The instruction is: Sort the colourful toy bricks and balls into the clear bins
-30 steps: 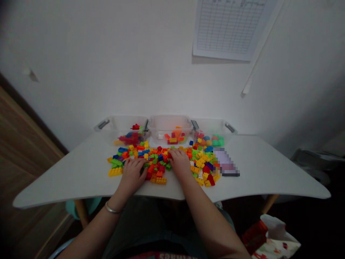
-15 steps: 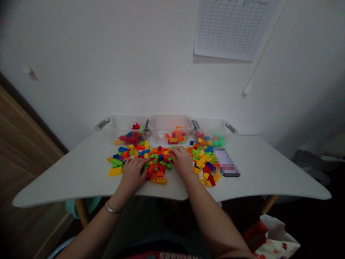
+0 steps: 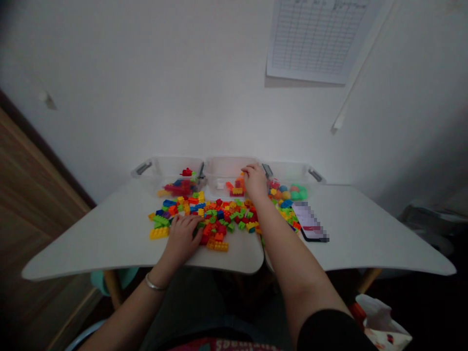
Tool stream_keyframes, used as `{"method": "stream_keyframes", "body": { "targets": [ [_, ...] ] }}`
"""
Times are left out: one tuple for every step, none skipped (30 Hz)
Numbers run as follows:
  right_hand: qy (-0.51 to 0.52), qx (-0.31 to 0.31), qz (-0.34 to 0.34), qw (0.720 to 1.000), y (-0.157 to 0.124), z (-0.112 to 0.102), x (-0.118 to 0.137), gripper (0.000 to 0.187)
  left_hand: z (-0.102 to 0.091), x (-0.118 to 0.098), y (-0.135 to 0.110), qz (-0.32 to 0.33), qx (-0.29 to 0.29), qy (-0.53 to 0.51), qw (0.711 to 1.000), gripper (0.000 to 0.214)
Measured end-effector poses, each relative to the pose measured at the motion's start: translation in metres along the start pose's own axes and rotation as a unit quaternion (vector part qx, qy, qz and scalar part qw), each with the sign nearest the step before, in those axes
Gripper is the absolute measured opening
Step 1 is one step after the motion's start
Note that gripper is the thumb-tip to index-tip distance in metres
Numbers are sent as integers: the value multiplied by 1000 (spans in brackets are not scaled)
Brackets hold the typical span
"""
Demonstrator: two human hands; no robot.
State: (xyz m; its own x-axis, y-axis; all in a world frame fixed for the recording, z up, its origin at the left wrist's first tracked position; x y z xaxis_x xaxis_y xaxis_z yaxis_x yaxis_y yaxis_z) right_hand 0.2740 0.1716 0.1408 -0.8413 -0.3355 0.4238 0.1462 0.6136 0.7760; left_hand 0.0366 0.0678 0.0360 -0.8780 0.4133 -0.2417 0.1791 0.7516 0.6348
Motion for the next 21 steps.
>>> {"method": "stream_keyframes", "body": {
  "targets": [
    [-29,21,-4,999,-2,6,0,29,0,0,0,1,-1,0,1000,26],
    [-59,42,-9,997,-4,12,0,30,0,0,0,3,-2,0,1000,25],
    [-89,63,-15,994,-6,16,0,32,0,0,0,4,-3,1,1000,26],
    [-117,80,-22,990,-8,19,1,34,0,0,-1,5,-4,2,1000,26],
    [-141,92,-28,985,-10,21,1,36,1,0,-1,5,-5,4,1000,26],
    [-158,98,-36,982,-11,22,3,38,1,0,-1,5,-5,5,1000,26],
    [-168,99,-46,980,-12,22,4,39,1,0,-1,4,-4,6,1000,26],
    [-172,98,-56,979,-12,21,6,40,1,0,-1,4,-4,6,1000,26],
    [-171,96,-66,978,-12,20,7,40,1,0,-1,4,-5,6,1000,26],
    [-167,94,-73,979,-12,20,7,41,1,0,-1,4,-6,6,1000,26],
    [-161,94,-76,980,-12,19,7,41,1,0,-1,4,-6,6,1000,26],
    [-151,95,-76,981,-12,19,7,41,1,0,-1,3,-7,6,1000,26],
    [-139,97,-73,983,-12,18,6,41,1,0,-1,4,-7,6,1000,26],
    [-121,99,-67,985,-11,18,5,41,1,0,-1,4,-7,6,1000,26],
    [-98,100,-59,988,-11,17,3,41,1,0,-1,5,-7,6,1000,26],
    [-67,98,-49,992,-10,16,2,41,1,0,-1,5,-7,6,1000,26],
    [-29,92,-35,995,-9,13,1,40,1,0,-1,5,-6,7,1000,26],
    [17,80,-18,997,-9,9,0,40,1,0,-1,5,-5,7,1000,26],
    [65,62,3,996,-8,5,-2,40,1,0,0,4,-3,7,1000,26],
    [112,40,25,993,-8,-1,-4,39,1,0,0,4,-1,8,1000,26],
    [155,14,48,987,-9,-7,-7,39,0,0,0,4,1,8,1000,26]
  ]
}}
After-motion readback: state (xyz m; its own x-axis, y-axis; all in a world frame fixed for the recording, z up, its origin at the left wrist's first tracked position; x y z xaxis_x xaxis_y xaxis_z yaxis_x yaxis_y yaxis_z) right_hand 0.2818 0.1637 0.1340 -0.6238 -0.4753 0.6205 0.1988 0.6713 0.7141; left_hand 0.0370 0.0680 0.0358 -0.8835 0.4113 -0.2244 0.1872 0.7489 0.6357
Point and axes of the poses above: each hand's wrist, its own y-axis towards the middle knuckle, its own z-axis out of the palm, x = y × z, the point moved 7 cm from there along y, towards the middle knuckle, and after that the axes turned 9 degrees about -x, right-handed, at the moved point
